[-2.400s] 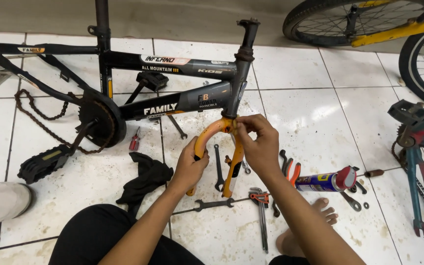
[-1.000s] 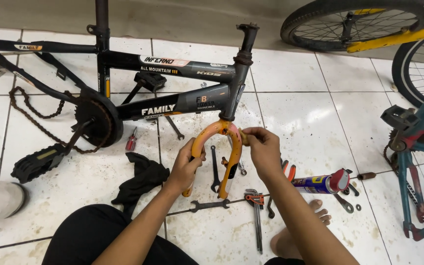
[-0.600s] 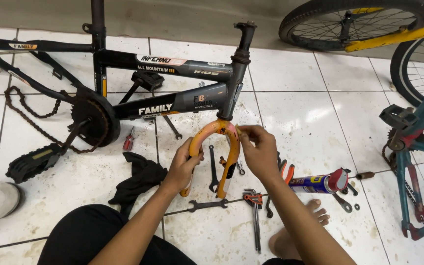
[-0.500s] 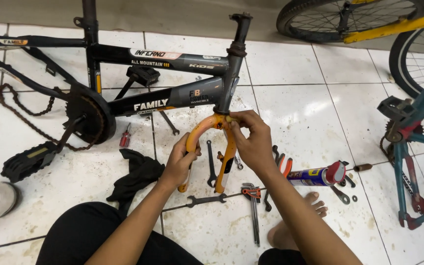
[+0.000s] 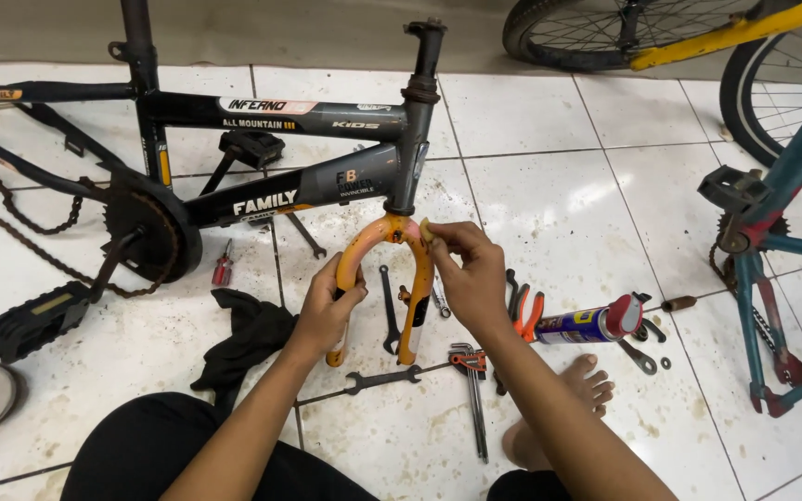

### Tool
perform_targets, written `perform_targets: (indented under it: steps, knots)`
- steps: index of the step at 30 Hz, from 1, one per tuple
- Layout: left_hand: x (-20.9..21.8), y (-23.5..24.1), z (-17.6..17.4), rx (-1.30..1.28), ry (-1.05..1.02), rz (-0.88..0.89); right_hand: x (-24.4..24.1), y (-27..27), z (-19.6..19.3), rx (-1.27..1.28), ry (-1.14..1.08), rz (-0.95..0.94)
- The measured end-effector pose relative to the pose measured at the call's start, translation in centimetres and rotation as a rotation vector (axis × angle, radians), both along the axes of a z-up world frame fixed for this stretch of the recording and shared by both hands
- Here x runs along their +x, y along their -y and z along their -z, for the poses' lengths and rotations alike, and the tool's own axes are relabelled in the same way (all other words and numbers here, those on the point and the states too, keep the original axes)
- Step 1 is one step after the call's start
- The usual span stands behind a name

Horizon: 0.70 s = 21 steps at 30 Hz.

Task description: The person scrubs the black bicycle frame and the orange front fork with a yellow sponge, then wipes the components dry with a black cloth. The person is sitting on the floor in a room with other bicycles and tools visible.

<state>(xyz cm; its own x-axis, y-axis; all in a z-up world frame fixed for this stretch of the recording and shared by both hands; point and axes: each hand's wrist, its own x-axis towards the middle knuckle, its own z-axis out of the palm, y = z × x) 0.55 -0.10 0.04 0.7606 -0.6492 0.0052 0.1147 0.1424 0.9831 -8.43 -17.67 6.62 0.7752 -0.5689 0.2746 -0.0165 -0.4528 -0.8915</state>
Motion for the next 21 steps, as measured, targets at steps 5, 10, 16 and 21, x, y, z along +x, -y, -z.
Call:
perform_targets:
  steps: [5, 10, 16, 21]
  knots:
    - [0.8, 0.2, 2.5, -0.003, -0.126, 0.032, -2.0, 0.9, 2.1, 0.021, -0.029, 0.0]
    - [0.9, 0.3, 2.3, 0.025, -0.17, 0.068, -4.3, 1.2, 4.1, 0.191, -0.201, 0.035]
    - [0.6, 0.6, 3.0, 0.103, -0.259, 0.098, -4.4, 0.9, 3.4, 0.279, -0.412, 0.046]
    - [0.6, 0.5, 3.7, 0.121, -0.291, 0.045, -4.3, 1.2, 5.5, 0.307, -0.65, 0.059]
